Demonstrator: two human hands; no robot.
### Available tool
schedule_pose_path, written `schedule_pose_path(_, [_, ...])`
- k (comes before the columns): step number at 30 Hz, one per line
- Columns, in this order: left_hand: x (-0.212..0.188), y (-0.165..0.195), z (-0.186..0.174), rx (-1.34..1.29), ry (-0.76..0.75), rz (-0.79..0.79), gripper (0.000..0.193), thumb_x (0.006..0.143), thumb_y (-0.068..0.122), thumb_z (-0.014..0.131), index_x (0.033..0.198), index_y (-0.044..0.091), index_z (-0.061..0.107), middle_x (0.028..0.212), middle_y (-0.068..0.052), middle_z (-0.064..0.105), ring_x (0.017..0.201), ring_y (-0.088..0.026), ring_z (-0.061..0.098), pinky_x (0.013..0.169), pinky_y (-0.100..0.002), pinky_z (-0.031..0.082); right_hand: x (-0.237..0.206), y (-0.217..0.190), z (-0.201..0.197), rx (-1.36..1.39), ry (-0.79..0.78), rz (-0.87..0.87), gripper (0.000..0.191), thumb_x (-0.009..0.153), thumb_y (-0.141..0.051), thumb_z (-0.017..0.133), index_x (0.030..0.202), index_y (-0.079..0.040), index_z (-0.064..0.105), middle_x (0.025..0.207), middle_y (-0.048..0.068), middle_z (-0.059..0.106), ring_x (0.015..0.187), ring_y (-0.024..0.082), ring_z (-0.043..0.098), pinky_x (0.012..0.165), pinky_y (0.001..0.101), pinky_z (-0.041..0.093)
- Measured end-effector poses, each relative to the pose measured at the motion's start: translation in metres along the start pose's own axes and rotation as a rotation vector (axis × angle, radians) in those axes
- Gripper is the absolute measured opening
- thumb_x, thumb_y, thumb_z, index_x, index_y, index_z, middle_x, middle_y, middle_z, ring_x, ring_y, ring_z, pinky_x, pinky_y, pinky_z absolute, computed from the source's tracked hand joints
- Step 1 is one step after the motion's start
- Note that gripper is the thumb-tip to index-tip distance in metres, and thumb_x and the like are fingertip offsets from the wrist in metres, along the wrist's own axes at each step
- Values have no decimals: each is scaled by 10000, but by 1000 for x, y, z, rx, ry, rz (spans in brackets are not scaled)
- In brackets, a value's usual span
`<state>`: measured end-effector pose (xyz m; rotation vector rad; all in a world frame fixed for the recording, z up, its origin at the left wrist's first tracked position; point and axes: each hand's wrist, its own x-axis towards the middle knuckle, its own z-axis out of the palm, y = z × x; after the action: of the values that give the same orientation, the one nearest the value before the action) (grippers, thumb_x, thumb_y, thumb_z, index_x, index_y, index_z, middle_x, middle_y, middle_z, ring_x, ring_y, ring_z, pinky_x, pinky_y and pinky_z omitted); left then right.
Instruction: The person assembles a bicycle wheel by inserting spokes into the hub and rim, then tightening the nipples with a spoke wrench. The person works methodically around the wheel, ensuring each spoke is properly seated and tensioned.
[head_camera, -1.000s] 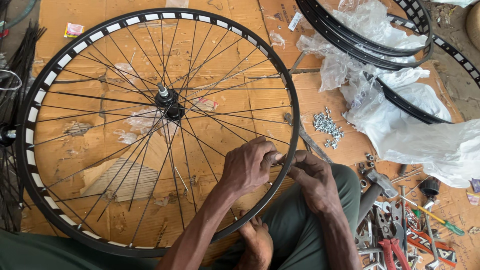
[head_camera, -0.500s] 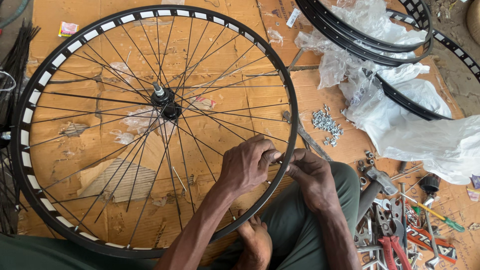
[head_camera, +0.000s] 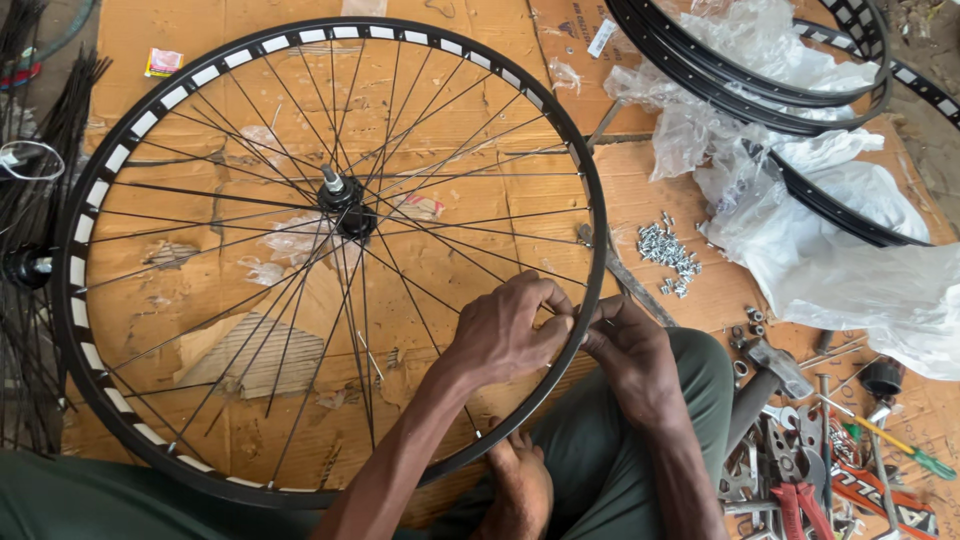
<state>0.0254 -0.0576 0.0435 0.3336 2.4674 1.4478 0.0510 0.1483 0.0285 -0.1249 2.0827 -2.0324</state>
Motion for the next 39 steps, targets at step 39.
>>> schedule_pose_path(39, [-6,-14,13,-15,132,161,134,963,167,580,942,40,618,886,-132,632,795,-333,667,718,-485,525,5,-2,2,71,-9,228,143,892,47,667,1008,-21,619,983,49,699,964,134,657,903,305,545])
